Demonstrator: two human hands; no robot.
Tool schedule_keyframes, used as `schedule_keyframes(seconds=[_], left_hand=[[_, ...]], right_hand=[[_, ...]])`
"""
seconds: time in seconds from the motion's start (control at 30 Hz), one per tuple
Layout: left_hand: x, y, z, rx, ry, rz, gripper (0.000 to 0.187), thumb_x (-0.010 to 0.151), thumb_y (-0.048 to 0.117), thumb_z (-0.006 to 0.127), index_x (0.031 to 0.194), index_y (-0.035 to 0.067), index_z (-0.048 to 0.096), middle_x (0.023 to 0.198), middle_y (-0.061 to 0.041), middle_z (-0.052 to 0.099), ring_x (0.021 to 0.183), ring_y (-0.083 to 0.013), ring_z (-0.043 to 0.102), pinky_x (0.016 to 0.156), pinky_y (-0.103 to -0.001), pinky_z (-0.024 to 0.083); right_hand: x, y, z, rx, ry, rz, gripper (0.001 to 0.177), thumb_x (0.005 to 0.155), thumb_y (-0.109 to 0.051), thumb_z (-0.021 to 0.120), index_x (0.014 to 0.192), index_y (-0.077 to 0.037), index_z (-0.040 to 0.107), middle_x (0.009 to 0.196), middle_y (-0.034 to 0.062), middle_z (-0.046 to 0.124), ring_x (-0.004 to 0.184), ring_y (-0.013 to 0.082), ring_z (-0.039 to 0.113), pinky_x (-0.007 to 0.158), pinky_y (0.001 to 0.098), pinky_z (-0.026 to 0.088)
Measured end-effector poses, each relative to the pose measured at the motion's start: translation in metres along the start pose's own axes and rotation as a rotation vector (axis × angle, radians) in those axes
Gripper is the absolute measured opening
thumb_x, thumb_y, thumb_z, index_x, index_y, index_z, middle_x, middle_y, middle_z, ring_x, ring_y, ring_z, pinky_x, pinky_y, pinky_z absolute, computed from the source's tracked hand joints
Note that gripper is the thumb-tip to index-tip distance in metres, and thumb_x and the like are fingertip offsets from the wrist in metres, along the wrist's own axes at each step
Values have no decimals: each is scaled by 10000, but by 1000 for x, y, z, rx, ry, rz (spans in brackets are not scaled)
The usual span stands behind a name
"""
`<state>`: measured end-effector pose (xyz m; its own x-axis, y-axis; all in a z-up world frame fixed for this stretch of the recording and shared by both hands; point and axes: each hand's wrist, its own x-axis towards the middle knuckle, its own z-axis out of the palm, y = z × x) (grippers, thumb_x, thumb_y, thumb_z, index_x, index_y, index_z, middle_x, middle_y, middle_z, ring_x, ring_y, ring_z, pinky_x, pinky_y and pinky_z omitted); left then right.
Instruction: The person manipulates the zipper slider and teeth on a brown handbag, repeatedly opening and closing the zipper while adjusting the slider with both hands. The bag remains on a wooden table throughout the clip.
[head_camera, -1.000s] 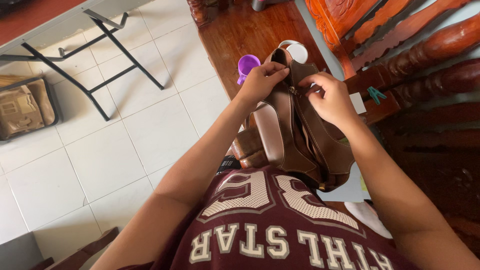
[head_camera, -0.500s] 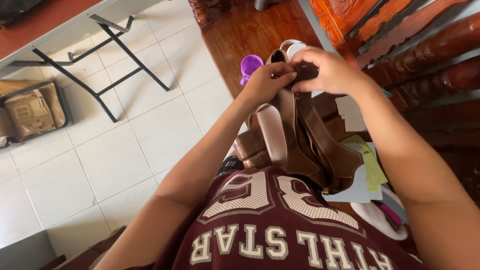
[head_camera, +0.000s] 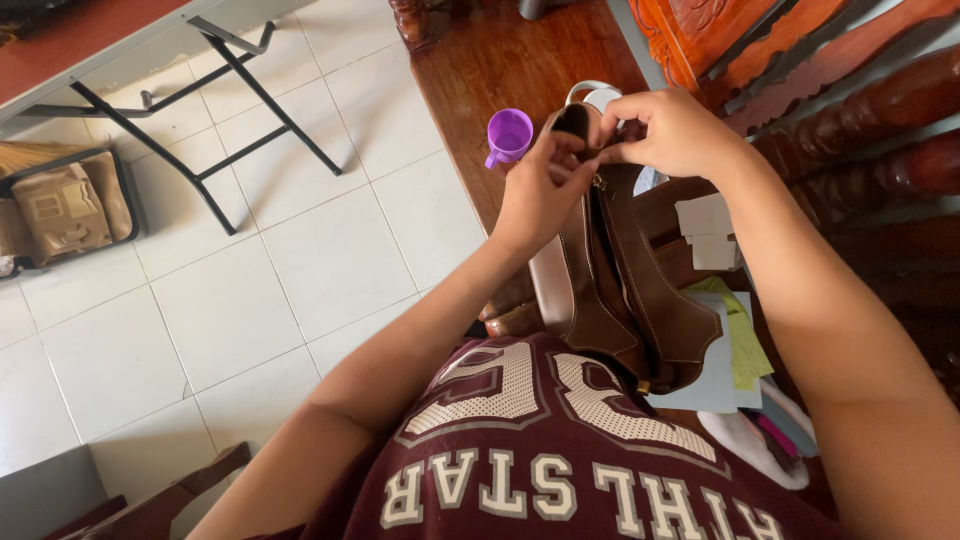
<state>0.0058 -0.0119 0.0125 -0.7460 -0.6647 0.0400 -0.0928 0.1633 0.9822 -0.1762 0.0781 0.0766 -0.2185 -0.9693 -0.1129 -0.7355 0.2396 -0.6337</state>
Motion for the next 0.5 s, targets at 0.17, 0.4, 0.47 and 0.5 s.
schedule_keyframes(seconds=[0.17,0.4,0.47,0.5], left_hand=[[-10,-10,9,60,-93,-82,360,849,279,805,1087,26,713,909,-78,771,796,-152,740,742,-297,597],[-7,-29,34,-4,-30,-22,326,887,267,772,1086,17,710,937,-89,782,841,-155,757,784,-294,604],[-5,-34,35,-12,-19,-26,305,898,260,762,1078,17,724,920,-91,786,832,-151,761,776,-290,597],[-4,-36,35,-16,-15,-29,295,904,256,757,1075,17,731,912,-92,788,828,-149,763,772,-288,594]], right_hand=[[-6,-1,-1,366,-65,92,82,927,-44,698,956,-41,622,856,23,710,701,113,650,659,261,519],[-4,4,4,385,-66,-3,77,970,-21,664,980,-28,588,868,36,693,763,109,675,701,249,545],[-6,7,4,386,-58,-8,70,966,-27,669,997,-32,606,930,27,708,770,115,667,699,257,527],[-7,8,4,294,-55,49,78,967,-39,669,1035,-50,633,927,33,721,778,127,679,702,273,530]])
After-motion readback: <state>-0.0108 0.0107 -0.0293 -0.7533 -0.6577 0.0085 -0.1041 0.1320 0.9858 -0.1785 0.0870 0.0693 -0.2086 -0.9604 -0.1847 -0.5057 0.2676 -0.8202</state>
